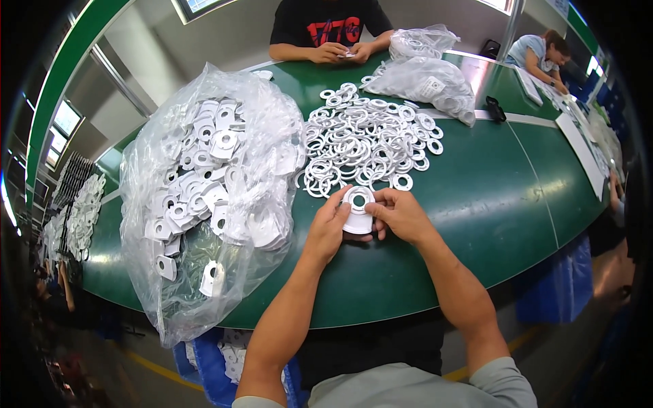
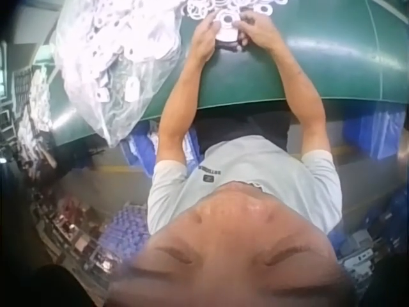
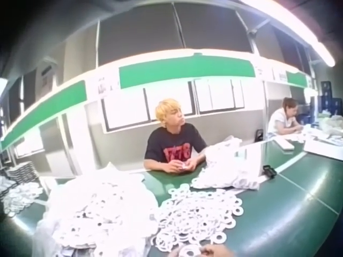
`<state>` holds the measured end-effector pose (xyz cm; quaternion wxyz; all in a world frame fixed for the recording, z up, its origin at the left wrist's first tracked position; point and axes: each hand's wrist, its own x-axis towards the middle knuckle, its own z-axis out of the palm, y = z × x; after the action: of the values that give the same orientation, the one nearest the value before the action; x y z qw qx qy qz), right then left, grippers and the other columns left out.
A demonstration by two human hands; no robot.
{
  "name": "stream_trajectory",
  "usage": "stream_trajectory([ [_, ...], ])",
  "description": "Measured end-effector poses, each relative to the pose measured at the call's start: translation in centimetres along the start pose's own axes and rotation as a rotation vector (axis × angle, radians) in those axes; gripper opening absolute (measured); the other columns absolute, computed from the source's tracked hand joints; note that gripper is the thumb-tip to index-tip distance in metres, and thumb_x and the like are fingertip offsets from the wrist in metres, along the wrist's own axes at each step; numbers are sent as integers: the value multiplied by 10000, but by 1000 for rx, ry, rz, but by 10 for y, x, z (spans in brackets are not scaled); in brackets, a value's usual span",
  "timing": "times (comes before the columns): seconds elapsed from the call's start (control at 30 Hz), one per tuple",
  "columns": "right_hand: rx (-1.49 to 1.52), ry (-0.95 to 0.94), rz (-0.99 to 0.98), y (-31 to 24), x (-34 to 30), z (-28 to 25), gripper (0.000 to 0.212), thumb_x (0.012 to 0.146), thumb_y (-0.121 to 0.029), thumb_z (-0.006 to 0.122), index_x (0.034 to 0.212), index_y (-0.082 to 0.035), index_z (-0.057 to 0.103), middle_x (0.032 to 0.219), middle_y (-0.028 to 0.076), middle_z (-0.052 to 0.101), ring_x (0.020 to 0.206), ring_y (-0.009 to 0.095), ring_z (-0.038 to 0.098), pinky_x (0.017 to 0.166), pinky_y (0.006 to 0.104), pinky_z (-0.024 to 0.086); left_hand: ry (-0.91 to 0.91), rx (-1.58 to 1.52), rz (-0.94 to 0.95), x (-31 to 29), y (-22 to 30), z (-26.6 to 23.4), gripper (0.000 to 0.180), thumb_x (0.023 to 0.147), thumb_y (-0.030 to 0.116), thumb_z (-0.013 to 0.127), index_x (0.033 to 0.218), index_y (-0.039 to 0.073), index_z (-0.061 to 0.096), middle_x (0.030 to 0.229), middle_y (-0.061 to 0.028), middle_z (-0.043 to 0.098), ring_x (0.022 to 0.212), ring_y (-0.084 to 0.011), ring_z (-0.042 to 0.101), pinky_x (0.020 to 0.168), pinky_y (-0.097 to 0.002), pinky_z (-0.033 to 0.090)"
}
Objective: Sorting and stacking small white plastic circular components on a factory assembly line.
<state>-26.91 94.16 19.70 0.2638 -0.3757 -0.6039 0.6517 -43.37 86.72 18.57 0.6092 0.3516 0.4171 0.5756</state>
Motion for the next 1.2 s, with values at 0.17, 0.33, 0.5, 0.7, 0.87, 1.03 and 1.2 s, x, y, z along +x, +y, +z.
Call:
stream_trajectory([
  [0.17, 32, -8, 53, -1, -1, 4, 236, 889, -126, 657, 1006, 70, 594, 694, 63, 612, 499, 96, 556, 439, 235, 474, 34, 17, -17, -1, 0, -3, 418, 1011, 140, 373, 1407, 12, 332, 1169, -152, 572, 894, -220, 656, 658, -367, 621],
  [0.33, -9, -41, 48, 2, 4, 9, 231, 871, -124, 678, 986, 42, 566, 719, 73, 614, 512, 101, 566, 447, 233, 474, 28, 379, 170, -4, -2, -11, 411, 996, 104, 406, 1398, 22, 373, 1179, -151, 574, 993, -205, 618, 828, -326, 536],
  [0.5, -218, 19, -32, -1, -6, -7, 288, 820, -136, 730, 958, 10, 525, 738, 83, 619, 593, 120, 609, 487, 238, 491, 32, 771, 336, 2, 0, 14, 435, 931, 87, 464, 1361, 32, 432, 1277, -182, 545, 1180, -294, 535, 1014, -357, 390],
  [0.7, -265, 111, -328, 8, 4, 29, 385, 667, -291, 787, 775, -21, 534, 677, 144, 554, 588, 261, 557, 539, 400, 452, 78, 950, 498, -17, 4, -22, 482, 948, 202, 469, 1393, 29, 403, 1325, -200, 518, 1211, -324, 511, 1014, -396, 388],
  [0.87, 55, -80, -224, -4, -7, -7, 249, 801, -166, 698, 849, 44, 575, 712, 111, 608, 548, 186, 637, 463, 311, 538, -41, 481, 414, 5, -15, -30, 486, 961, 124, 462, 1413, 6, 329, 1295, -144, 480, 1098, -229, 523, 941, -331, 416],
  [1.03, 265, -237, -115, 11, -2, -18, 179, 849, -100, 626, 856, 78, 626, 693, 150, 643, 539, 219, 653, 465, 326, 561, 69, 715, 289, -10, 13, 2, 350, 959, 168, 472, 1200, -69, 564, 1142, -191, 589, 1025, -280, 557, 891, -355, 435],
  [1.2, 364, -303, 6, 13, 1, -11, 124, 835, -39, 625, 808, 74, 583, 685, 149, 636, 557, 216, 662, 482, 315, 565, 24, 745, 199, -12, 18, -13, 397, 957, 147, 465, 1278, -84, 504, 1265, -212, 530, 1136, -302, 499, 999, -370, 366],
])
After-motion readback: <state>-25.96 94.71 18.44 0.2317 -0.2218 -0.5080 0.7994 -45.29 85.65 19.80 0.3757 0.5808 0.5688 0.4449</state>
